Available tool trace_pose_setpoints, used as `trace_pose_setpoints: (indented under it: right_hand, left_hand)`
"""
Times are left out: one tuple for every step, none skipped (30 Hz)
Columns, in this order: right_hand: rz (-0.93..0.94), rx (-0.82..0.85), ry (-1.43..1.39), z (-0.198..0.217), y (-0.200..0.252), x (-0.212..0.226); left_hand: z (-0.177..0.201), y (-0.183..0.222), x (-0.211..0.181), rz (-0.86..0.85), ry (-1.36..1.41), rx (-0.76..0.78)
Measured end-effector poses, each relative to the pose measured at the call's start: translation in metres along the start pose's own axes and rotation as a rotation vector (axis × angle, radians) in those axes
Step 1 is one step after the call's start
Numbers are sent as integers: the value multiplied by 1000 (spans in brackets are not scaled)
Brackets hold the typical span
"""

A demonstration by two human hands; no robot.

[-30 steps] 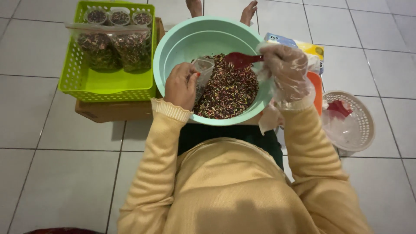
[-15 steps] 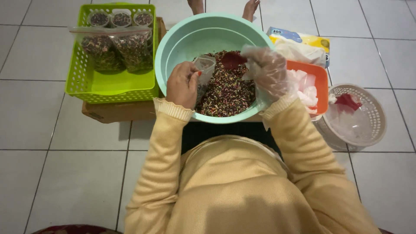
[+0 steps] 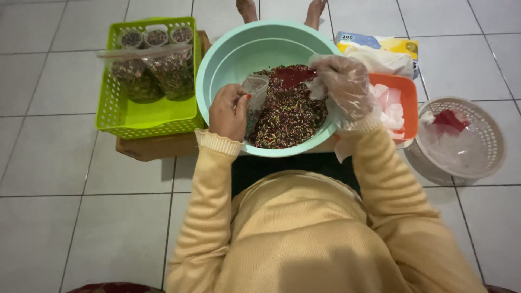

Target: Scooping sprinkles from a bowl into small plastic bags using a spoon

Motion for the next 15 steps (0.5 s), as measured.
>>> trace_pose_setpoints:
  right_hand:
    - [206,167,-78,-1,-6,1]
    - [415,329,-157,1,-8,2]
    - [414,323,-161,-8,-4,22]
    - [550,214,-1,-14,2,47]
    - [683,104,164,-19,9,73]
    - [681,99,163,-22,2,69]
    - [724,449,-176,-35,-1,69]
    - [742,797,-520,-44,0,70]
    - [744,796,-523,-43,-6,65]
    - [541,1101,-821,-47,-6,60]
    - [298,1389,-1110,-48,-5,55]
    - [299,1388,-1111,-47,5,52]
    - [555,846,-580,-40,0,44]
    - [724,281,-48,-24,1,40]
    - [721,278,-47,-27,2,36]
  left_hand:
    - [0,1,1,8,0,0]
    - [-1,2,3,16,0,-1]
    - [0,1,3,16,-3,6]
    - [0,1,2,2,6,8]
    - [0,0,1,-14,17,8]
    - [-1,1,-3,-16,16,14]
    - [0,1,-4,19,12,3]
    - [2,1,-6,53,7,-7]
    - [1,1,-1,53,5,-7]
    - [0,1,3,26,-3,-3]
    - [-2,1,7,-2,-9,3]
    - [-1,2,4,-2,-9,3]
    - [0,2,2,2,-4,3]
    - [0,1,-1,6,1,3]
    - [1,1,-2,7,3,7]
Point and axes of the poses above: each hand's wrist, its own y-axis away from the middle knuckle, its own z-axis out of the back of the hand, x = y × z, the point moved 5 cm from there along -y, towards the middle knuckle, and after that the axes turned 10 degrees about y, right-handed, at the moved point
